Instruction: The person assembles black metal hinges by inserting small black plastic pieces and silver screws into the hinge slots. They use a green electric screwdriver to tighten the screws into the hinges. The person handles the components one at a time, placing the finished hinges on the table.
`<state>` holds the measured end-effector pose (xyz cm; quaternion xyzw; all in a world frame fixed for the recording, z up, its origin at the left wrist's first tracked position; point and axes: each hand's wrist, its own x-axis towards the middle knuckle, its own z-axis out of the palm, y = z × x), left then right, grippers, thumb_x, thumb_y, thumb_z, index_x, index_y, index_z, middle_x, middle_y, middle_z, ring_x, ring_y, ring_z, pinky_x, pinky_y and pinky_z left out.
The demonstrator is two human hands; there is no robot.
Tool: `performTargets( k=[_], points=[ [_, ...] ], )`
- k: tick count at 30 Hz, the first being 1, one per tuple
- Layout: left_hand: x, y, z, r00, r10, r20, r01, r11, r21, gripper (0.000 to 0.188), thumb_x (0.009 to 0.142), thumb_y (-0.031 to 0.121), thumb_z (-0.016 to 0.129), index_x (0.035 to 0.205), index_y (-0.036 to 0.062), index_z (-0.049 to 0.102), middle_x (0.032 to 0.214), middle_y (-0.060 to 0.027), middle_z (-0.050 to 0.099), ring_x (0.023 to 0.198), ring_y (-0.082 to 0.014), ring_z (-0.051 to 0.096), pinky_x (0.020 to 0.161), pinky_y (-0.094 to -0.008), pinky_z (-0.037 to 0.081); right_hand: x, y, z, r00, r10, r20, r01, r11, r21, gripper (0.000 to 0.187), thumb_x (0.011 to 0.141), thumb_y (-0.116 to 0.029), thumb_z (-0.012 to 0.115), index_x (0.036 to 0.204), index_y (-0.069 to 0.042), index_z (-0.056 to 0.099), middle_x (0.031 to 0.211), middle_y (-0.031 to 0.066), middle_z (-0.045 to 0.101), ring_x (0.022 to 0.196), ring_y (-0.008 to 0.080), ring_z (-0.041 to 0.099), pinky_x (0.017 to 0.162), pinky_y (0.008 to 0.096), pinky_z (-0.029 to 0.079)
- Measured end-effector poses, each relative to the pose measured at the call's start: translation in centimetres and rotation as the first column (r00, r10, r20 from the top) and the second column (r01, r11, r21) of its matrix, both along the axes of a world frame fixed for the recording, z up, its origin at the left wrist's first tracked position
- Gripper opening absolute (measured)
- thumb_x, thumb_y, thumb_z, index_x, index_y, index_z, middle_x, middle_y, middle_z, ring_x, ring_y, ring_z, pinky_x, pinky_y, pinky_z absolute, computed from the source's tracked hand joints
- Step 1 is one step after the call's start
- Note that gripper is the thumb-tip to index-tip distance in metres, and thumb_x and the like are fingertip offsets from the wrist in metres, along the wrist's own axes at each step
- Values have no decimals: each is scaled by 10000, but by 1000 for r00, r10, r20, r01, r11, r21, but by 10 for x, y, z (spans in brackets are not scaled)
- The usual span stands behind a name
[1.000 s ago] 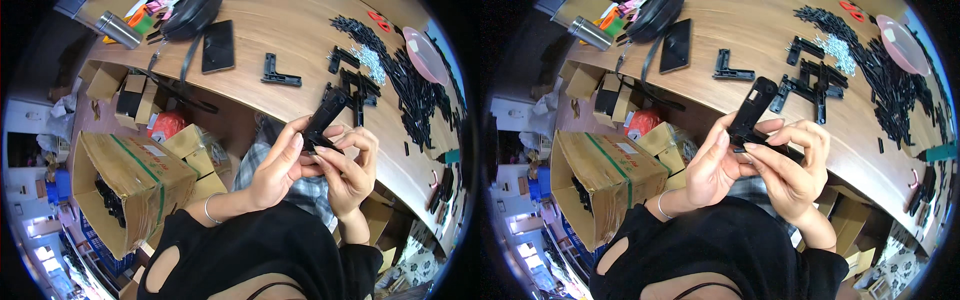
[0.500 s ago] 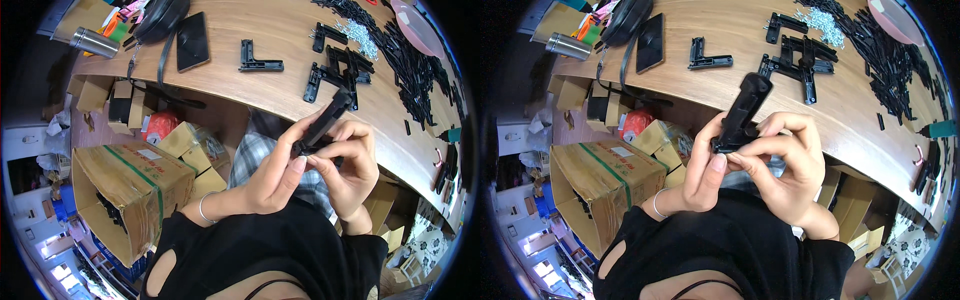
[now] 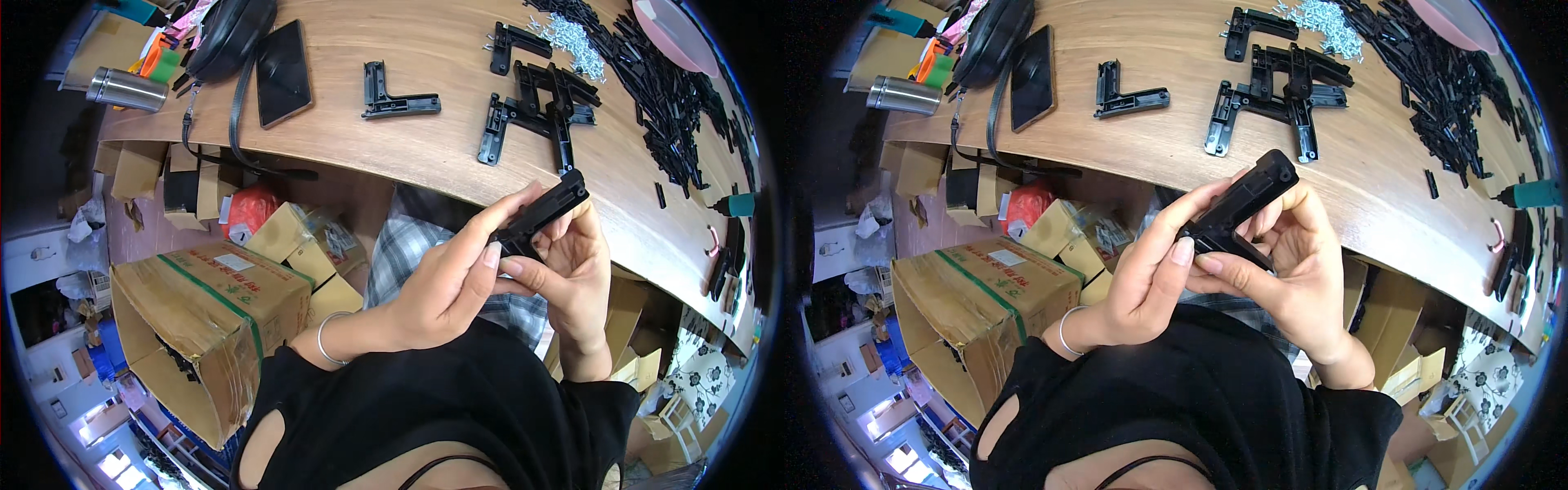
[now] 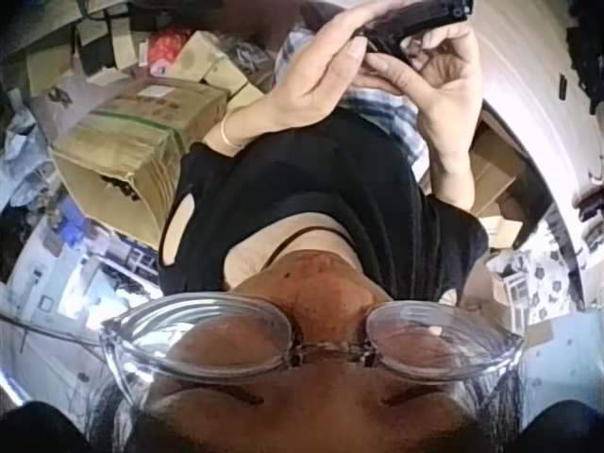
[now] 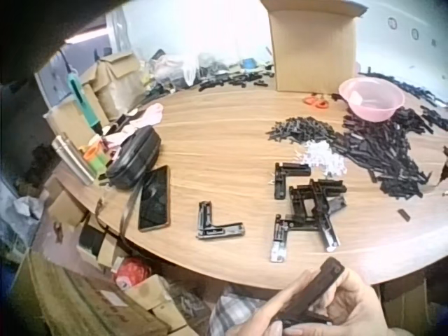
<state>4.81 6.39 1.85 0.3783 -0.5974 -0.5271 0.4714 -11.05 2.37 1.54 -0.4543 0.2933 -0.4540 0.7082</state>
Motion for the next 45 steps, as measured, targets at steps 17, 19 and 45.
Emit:
performTargets(
  k=[17, 19, 45],
  points=[
    [4, -4, -9, 999, -49, 3, 49, 981, -186, 291, 862, 71, 492, 1125, -52, 516, 1344, -325, 326, 1267, -357, 363, 983, -342, 347, -11, -8, 4, 948, 306, 91, -315, 853, 417, 86, 832, 24, 570, 910, 45, 601, 949, 57, 587, 871, 108, 571, 775, 232, 455],
    [7, -7, -14, 998, 30, 52, -18, 976, -217, 322, 816, -5, 538, 1135, -41, 509, 1270, -291, 430, 1152, -343, 485, 886, -339, 437, -8, -7, -6, 963, 265, -50, -244, 935, 258, 107, 815, 33, 581, 918, 45, 611, 981, 64, 574, 888, 118, 561, 782, 238, 439],
    [41, -115, 7, 396, 637, 662, -340, 771, -538, 327, 836, 304, 585, 984, 12, 596, 708, -183, 611, 644, -332, 614, 561, -404, 487, 43, -328, -18, -81, -758, -647, -588, 560, -583, 241, 696, -24, 572, 922, -36, 655, 883, 183, 643, 858, 327, 623, 764, 392, 501]
  ],
)
